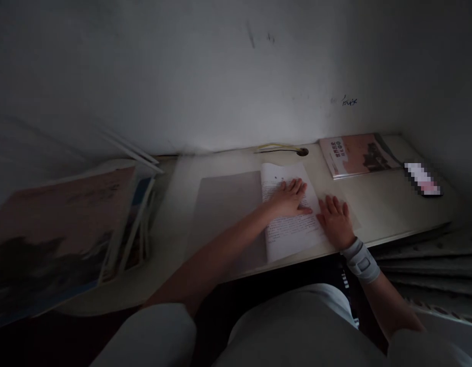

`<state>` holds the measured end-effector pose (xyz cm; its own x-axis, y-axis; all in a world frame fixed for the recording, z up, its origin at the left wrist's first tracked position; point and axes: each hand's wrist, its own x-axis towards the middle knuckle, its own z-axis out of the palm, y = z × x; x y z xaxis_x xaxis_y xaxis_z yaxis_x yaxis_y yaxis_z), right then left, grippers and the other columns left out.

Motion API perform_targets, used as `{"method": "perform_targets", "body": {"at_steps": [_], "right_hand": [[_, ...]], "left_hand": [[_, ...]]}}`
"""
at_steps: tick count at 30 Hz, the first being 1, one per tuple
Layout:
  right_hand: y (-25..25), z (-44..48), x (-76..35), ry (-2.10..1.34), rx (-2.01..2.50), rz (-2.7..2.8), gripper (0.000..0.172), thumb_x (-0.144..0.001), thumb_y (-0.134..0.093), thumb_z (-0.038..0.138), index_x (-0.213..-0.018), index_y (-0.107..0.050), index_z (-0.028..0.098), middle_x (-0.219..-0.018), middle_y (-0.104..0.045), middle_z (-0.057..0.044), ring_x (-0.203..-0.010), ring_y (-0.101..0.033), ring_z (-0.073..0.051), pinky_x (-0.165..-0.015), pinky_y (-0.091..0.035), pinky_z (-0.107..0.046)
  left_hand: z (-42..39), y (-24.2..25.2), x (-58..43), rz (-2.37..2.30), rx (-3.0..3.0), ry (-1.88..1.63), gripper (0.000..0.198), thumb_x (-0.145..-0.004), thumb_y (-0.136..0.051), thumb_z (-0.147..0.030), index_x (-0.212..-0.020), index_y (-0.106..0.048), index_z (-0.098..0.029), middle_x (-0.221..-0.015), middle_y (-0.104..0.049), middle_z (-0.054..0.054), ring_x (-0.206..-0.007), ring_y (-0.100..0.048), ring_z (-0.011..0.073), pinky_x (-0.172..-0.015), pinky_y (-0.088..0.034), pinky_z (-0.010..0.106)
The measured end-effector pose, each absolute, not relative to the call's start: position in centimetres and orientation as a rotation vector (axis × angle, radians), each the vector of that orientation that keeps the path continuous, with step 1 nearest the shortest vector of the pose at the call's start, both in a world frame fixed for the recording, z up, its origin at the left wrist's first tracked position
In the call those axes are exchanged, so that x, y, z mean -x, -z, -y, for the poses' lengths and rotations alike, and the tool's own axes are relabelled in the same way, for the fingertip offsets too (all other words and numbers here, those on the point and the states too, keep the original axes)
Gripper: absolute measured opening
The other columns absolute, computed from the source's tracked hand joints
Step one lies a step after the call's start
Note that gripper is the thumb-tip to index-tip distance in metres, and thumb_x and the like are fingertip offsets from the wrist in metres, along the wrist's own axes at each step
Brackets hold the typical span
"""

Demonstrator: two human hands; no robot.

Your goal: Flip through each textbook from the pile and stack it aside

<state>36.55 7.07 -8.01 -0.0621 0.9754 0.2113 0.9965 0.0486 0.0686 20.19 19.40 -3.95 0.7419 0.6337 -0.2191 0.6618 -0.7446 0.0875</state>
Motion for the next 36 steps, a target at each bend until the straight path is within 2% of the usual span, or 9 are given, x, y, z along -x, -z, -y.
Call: {"method": "perform_targets", "body": {"at_steps": [3, 9, 13, 16, 22, 26, 29, 32, 36], "right_hand": [[8.4, -7.7, -36.4, 0.278, 2.041, 2.184, 0.046, -0.095, -0.033, 0.029, -0.135, -0.043, 0.011, -0.140, -0.044, -0.017, -0.130, -0.038, -0.031, -0.103, -0.030, -0.054], [8.5, -8.9, -36.6, 0.339, 1.952, 2.123, 0.042, -0.090, -0.032, 0.012, -0.127, -0.047, 0.000, -0.125, -0.056, -0.022, -0.118, -0.050, -0.026, -0.097, -0.040, -0.040], [7.2, -8.7, -36.7, 0.377, 1.990, 2.135, 0.026, -0.086, -0.039, 0.010, -0.100, -0.062, 0.008, -0.114, -0.061, -0.019, -0.102, -0.055, -0.025, -0.084, -0.045, -0.035], [6.5, -8.5, -36.5, 0.369, 2.064, 2.107, 0.019, -0.086, -0.041, 0.012, -0.084, -0.061, 0.013, -0.093, -0.064, -0.013, -0.083, -0.057, -0.022, -0.072, -0.044, -0.032], [6.8, -8.7, -36.3, 0.358, 1.961, 2.132, 0.018, -0.085, -0.041, 0.009, -0.090, -0.059, 0.012, -0.092, -0.063, -0.012, -0.086, -0.056, -0.020, -0.076, -0.042, -0.030], [6.8, -8.7, -36.4, 0.330, 1.929, 2.189, 0.019, -0.087, -0.041, 0.010, -0.088, -0.060, 0.012, -0.091, -0.063, -0.013, -0.084, -0.057, -0.021, -0.075, -0.043, -0.030], [6.7, -8.6, -36.4, 0.337, 1.919, 2.219, 0.021, -0.086, -0.041, 0.009, -0.091, -0.061, 0.011, -0.096, -0.064, -0.014, -0.086, -0.058, -0.021, -0.076, -0.044, -0.030], [6.7, -8.3, -35.9, 0.352, 1.909, 2.254, 0.024, -0.084, -0.042, 0.007, -0.096, -0.062, 0.011, -0.104, -0.065, -0.014, -0.092, -0.059, -0.020, -0.080, -0.045, -0.030], [6.8, -7.9, -33.8, 0.357, 1.877, 2.321, 0.023, -0.084, -0.044, 0.006, -0.095, -0.064, 0.011, -0.106, -0.064, -0.015, -0.092, -0.060, -0.020, -0.080, -0.047, -0.030]], "left_hand": [[-18.9, 4.0, -20.2, -1.048, -2.769, 0.245, 0.095, -0.080, -0.031, -0.073, -0.147, -0.016, -0.007, -0.154, -0.009, 0.021, -0.141, -0.009, 0.0354, -0.110, -0.013, 0.056], [-18.6, 4.6, -20.1, -1.050, -2.753, 0.180, 0.093, -0.080, -0.030, -0.073, -0.147, -0.016, -0.011, -0.154, -0.008, 0.016, -0.142, -0.007, 0.0331, -0.111, -0.011, 0.054], [-18.4, 4.4, -20.1, -1.053, -2.759, 0.143, 0.092, -0.080, -0.031, -0.072, -0.146, -0.019, -0.009, -0.154, -0.011, 0.019, -0.141, -0.010, 0.0343, -0.111, -0.013, 0.055], [-18.3, 4.3, -20.1, -1.060, -2.768, 0.112, 0.090, -0.080, -0.033, -0.071, -0.146, -0.022, -0.010, -0.153, -0.015, 0.019, -0.140, -0.013, 0.0362, -0.109, -0.014, 0.056], [-18.3, 5.0, -20.8, -0.984, -2.790, 0.091, 0.090, -0.082, -0.034, -0.069, -0.145, -0.023, -0.006, -0.152, -0.016, 0.020, -0.140, -0.012, 0.0363, -0.111, -0.015, 0.049], [-18.8, 5.1, -22.2, -0.849, -2.792, 0.061, 0.082, -0.085, -0.037, -0.061, -0.143, -0.025, -0.005, -0.153, -0.016, 0.020, -0.141, -0.011, 0.0349, -0.111, -0.016, 0.045], [-20.9, 4.1, -22.6, -0.738, -2.720, 0.120, 0.066, -0.084, -0.051, -0.044, -0.139, -0.036, -0.011, -0.149, -0.031, 0.015, -0.136, -0.029, 0.0268, -0.108, -0.025, 0.036], [-24.4, 2.5, -21.3, -0.939, -2.608, 0.006, 0.050, -0.081, -0.057, -0.028, -0.129, -0.048, -0.020, -0.135, -0.052, 0.006, -0.123, -0.047, 0.0180, -0.101, -0.034, 0.027], [-29.4, 1.0, -17.8, -1.367, -2.459, -0.164, 0.041, -0.083, -0.052, -0.029, -0.122, -0.054, -0.014, -0.125, -0.058, 0.015, -0.118, -0.050, 0.0255, -0.097, -0.037, 0.036]]}}
